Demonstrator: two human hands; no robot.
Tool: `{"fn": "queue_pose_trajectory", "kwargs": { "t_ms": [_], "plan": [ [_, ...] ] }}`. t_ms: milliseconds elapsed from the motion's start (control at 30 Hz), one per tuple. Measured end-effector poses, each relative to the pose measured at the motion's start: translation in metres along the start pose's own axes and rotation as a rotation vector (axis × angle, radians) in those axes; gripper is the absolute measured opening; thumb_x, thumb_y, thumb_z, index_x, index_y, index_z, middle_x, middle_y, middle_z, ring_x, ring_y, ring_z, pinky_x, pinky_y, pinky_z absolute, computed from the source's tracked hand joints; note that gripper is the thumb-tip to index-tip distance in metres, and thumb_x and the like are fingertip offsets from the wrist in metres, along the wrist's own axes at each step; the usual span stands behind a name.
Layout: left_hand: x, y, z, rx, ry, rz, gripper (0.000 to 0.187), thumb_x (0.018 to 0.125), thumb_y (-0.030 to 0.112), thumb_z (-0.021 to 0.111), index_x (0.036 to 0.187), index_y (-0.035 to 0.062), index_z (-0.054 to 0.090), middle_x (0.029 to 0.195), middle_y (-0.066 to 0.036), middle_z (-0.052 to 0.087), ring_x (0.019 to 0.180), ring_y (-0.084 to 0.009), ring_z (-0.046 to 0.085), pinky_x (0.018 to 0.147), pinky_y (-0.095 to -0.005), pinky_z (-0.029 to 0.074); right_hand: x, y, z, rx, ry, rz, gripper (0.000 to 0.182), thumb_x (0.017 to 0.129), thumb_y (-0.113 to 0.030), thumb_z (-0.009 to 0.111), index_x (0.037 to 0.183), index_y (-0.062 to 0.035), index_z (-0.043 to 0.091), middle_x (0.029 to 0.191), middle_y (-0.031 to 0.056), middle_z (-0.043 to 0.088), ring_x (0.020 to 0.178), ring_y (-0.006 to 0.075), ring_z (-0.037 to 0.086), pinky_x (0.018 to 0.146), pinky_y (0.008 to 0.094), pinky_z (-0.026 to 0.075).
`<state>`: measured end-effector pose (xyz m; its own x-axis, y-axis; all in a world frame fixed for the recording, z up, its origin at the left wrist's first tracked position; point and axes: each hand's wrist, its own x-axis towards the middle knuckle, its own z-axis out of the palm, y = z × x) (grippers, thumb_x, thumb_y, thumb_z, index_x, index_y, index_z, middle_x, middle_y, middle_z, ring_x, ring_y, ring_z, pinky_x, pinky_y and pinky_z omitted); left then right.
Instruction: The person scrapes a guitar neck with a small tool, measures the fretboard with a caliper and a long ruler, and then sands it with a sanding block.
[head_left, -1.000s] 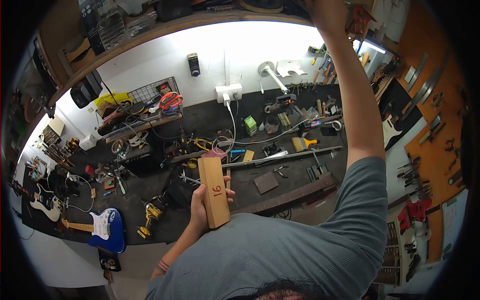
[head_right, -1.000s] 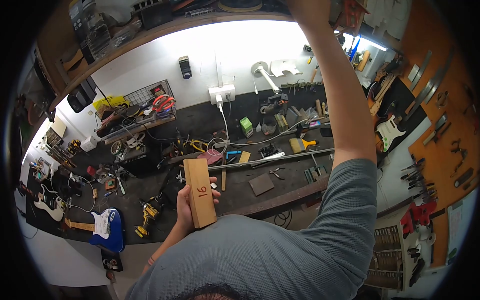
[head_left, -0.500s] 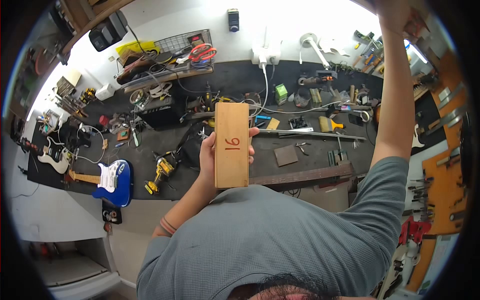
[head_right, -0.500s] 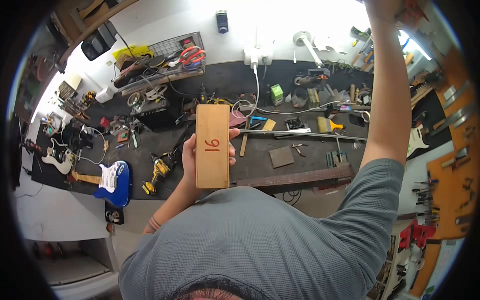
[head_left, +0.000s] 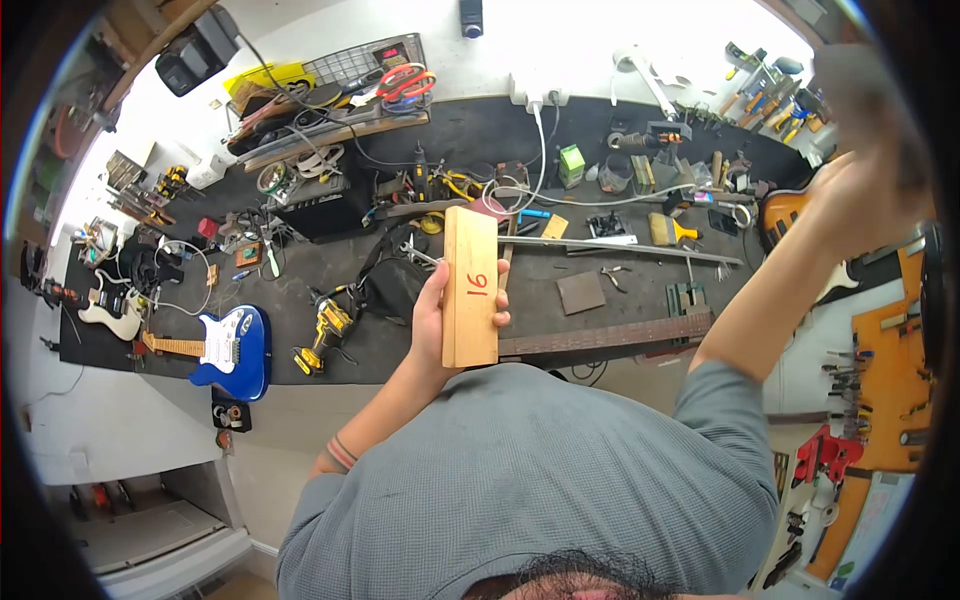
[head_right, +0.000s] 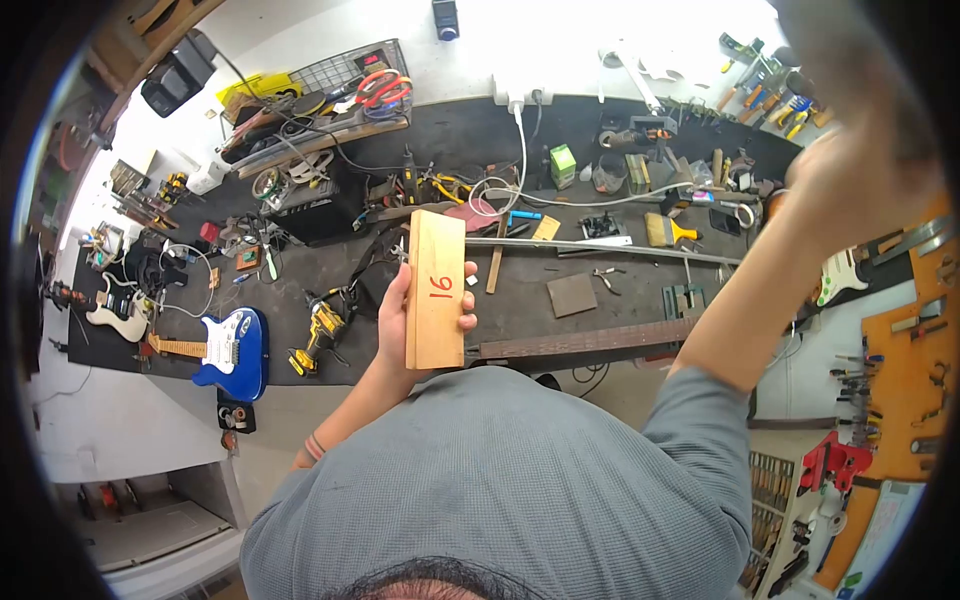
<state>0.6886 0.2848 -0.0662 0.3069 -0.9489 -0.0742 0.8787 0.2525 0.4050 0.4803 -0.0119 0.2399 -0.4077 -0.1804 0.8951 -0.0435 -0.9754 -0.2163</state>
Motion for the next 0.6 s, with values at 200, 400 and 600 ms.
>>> {"fn": "queue_pose_trajectory", "kwargs": {
  "t_ms": [200, 400, 600],
  "plan": [
    [-0.001, 0.003, 0.018, 0.976, 0.065, 0.187, 0.093, 0.097, 0.021, 0.076, 0.179, 0.007, 0.034, 0.15, -0.013, 0.056, 0.124, -0.0217, 0.063, 0.102, -0.0384, 0.057, -0.263, -0.049, -0.073, 0.119, -0.84, 1.08, 0.034, 0.114, -0.005, 0.061, 0.147, 0.0009, 0.06, 0.145, 0.0125, 0.067, 0.135, 0.02, 0.063, 0.12, 0.0356, 0.046],
    [0.008, -0.008, -0.002, 1.661, -0.247, 0.509, 0.104, 0.081, 0.026, 0.094, 0.174, 0.0091, 0.05, 0.13, -0.013, 0.058, 0.115, -0.0296, 0.052, 0.108, -0.0426, 0.047, -0.365, -0.149, -0.106, 0.384, -0.424, 1.561, 0.04, 0.126, -0.026, 0.045, 0.158, -0.0023, 0.045, 0.151, 0.0126, 0.06, 0.141, 0.0164, 0.057, 0.12, 0.0348, 0.047],
    [0.003, -0.04, -0.039, 1.786, -0.453, 0.367, 0.103, 0.079, 0.037, 0.097, 0.17, 0.0099, 0.057, 0.123, -0.011, 0.059, 0.114, -0.0313, 0.047, 0.11, -0.0432, 0.042, -0.393, -0.203, -0.155, 0.531, 0.123, 1.825, 0.042, 0.125, -0.029, 0.035, 0.158, -0.0076, 0.05, 0.156, 0.0137, 0.06, 0.146, 0.026, 0.06, 0.127, 0.0444, 0.045]
  ]
}}
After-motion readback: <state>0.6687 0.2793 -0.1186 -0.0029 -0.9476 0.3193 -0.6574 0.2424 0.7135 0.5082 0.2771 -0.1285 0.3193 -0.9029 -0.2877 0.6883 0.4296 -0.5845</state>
